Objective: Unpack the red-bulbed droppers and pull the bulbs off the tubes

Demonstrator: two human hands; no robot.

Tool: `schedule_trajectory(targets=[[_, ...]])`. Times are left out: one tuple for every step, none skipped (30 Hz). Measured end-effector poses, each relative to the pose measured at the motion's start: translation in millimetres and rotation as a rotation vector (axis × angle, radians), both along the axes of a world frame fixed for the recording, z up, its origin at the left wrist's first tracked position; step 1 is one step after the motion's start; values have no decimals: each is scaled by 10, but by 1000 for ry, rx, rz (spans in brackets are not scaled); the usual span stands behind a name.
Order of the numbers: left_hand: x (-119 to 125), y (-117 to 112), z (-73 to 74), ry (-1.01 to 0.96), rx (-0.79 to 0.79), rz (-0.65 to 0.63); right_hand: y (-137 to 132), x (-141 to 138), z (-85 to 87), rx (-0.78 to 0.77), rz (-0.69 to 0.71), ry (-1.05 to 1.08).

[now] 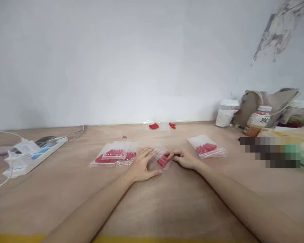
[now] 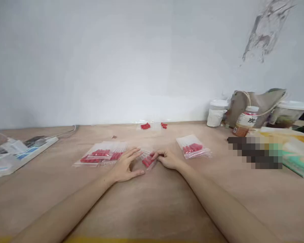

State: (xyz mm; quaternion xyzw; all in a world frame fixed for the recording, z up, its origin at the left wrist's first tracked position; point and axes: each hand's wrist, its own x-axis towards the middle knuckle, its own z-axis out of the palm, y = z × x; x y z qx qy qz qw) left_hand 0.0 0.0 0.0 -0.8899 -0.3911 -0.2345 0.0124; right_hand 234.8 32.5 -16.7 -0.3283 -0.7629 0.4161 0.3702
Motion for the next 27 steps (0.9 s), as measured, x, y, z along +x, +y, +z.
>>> schedule_trajectory(targets=[[-5,6,-5,9,-15,4,19,45,5,-28,47,-5],[-10,11,-9,17,-30,4,39,88,10,-44,63,-8],[-15,15,-11,26,-45,0,59,126,12,-50,48,-9],[-20,19,-11,34,-60,-10,79,158,11,-45,1,-8],[-23,21,-8,49,-83,-27,100,184,6,-22,-99,-6],[-25,21,-3,60,-101,-48,120,205,-2,9,-222,-1],[-25,20,3,62,-107,-67,139,221,-14,40,-344,6],[-22,16,10,55,-98,-81,156,233,-27,65,-443,14],[-17,10,17,37,-74,-87,168,241,-41,78,-505,19],[-9,1,23,16,-41,-80,175,244,-53,78,-522,20],[0,-10,28,-3,-5,-61,176,243,-63,73,-506,12],[8,-23,32,-13,29,-37,170,235,-67,69,-480,1],[15,-36,35,-11,58,-11,156,222,-66,64,-447,-13],[18,-48,38,0,82,15,137,204,-59,56,-401,-32],[16,-58,41,16,103,38,113,182,-46,42,-347,-50],[9,-64,45,33,122,56,86,156,-28,28,-291,-67],[-4,-66,50,50,139,69,58,130,-7,14,-240,-82],[-24,-62,57,66,155,79,31,105,15,2,-194,-94],[-48,-54,64,79,168,87,6,82,36,-5,-156,-101],[-77,-41,71,90,175,89,-17,62,55,-7,-131,-103],[-108,-25,78,96,174,81,-37,46,71,-6,-118,-102],[-140,-7,83,92,166,64,-53,32,83,-7,-108,-103],[-168,11,85,78,151,38,-68,20,92,-5,-96,-107],[-193,28,84,53,132,9,-82,8,99,5,-84,-117],[-212,44,79,20,111,-16,-96,-3,103,20,-70,-135],[-224,57,71,-16,90,-35,-109,-15,105,40,-54,-160],[-230,68,60,-49,69,-50,-123,-27,106,61,-43,-185]])
